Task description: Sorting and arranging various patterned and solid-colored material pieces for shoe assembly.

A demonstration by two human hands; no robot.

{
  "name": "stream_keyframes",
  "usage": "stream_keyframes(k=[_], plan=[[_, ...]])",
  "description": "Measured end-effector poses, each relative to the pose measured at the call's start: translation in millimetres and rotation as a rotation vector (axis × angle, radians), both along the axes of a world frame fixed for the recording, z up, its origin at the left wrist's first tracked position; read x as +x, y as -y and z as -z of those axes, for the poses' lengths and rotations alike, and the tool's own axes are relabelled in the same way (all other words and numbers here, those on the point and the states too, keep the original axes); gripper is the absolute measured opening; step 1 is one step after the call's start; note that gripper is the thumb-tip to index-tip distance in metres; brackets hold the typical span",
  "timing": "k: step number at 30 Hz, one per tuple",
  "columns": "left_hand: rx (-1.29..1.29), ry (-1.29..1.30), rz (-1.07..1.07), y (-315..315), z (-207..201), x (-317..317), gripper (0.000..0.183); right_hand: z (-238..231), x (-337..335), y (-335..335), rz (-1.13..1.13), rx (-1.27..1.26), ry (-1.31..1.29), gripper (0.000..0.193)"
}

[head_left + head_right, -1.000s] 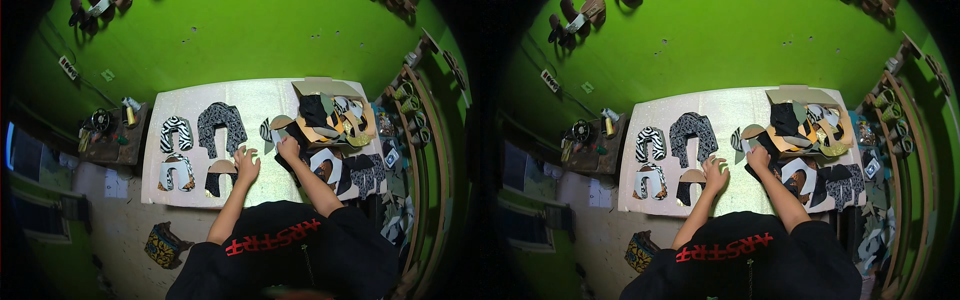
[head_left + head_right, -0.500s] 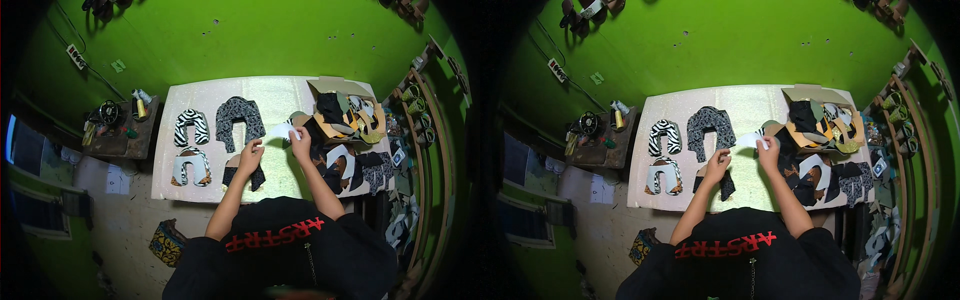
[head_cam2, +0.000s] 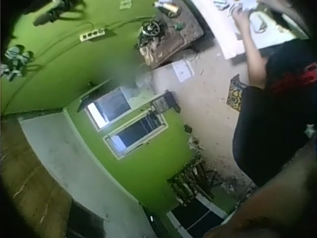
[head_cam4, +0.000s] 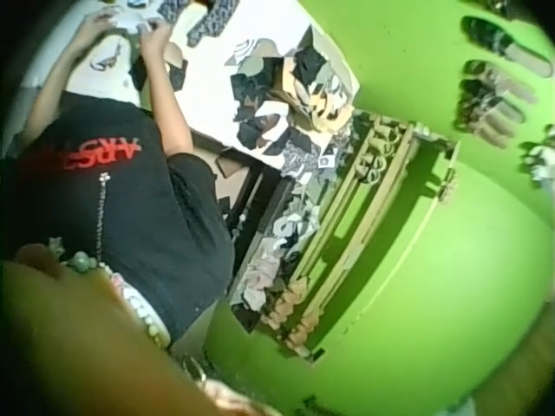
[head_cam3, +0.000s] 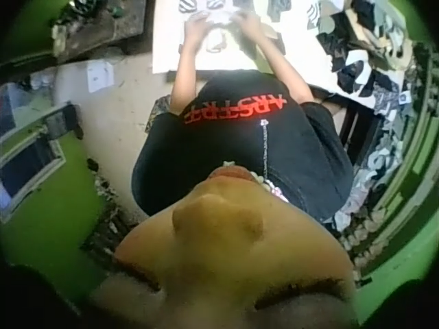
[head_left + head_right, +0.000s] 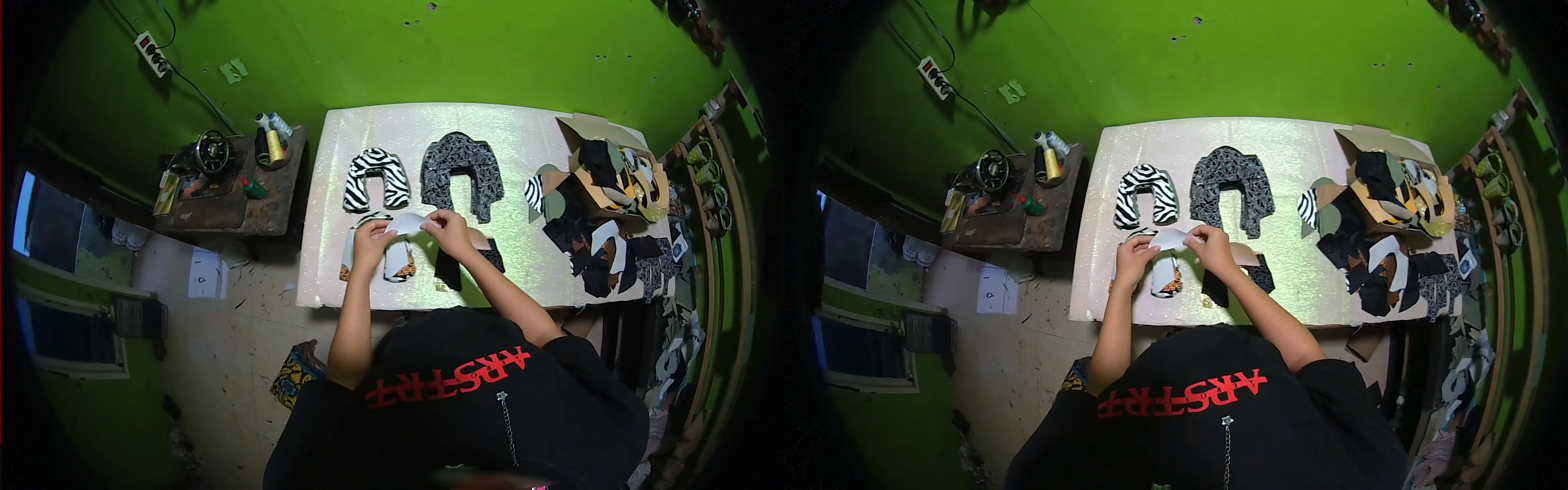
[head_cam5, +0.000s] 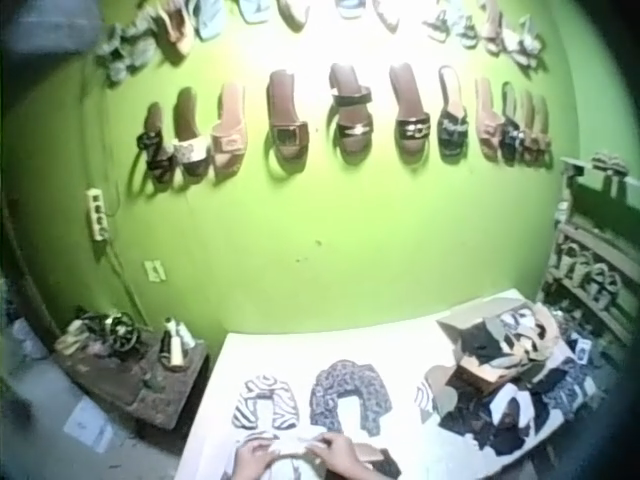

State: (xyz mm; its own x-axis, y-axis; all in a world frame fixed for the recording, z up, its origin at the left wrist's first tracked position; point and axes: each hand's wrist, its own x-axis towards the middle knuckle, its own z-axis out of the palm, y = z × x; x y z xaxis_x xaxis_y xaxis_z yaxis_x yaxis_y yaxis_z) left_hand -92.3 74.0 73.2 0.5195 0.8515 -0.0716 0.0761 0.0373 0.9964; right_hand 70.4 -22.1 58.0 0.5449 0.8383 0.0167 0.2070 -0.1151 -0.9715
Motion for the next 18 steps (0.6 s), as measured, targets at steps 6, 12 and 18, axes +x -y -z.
stream_keyframes(k=[6, 12, 18], plan=[[0.016, -0.258, -0.093, -34, 10, -52, 0.015, -12, -40, -36, -0.071, -0.063, 0.178, 0.021], [0.052, -0.302, -0.15, -46, 19, -68, 0.014, -4, -60, -49, -0.048, -0.129, 0.173, 0.017], [0.136, -0.323, -0.12, -62, 41, -74, 0.013, 9, -69, -54, -0.04, -0.169, 0.2, 0.017]])
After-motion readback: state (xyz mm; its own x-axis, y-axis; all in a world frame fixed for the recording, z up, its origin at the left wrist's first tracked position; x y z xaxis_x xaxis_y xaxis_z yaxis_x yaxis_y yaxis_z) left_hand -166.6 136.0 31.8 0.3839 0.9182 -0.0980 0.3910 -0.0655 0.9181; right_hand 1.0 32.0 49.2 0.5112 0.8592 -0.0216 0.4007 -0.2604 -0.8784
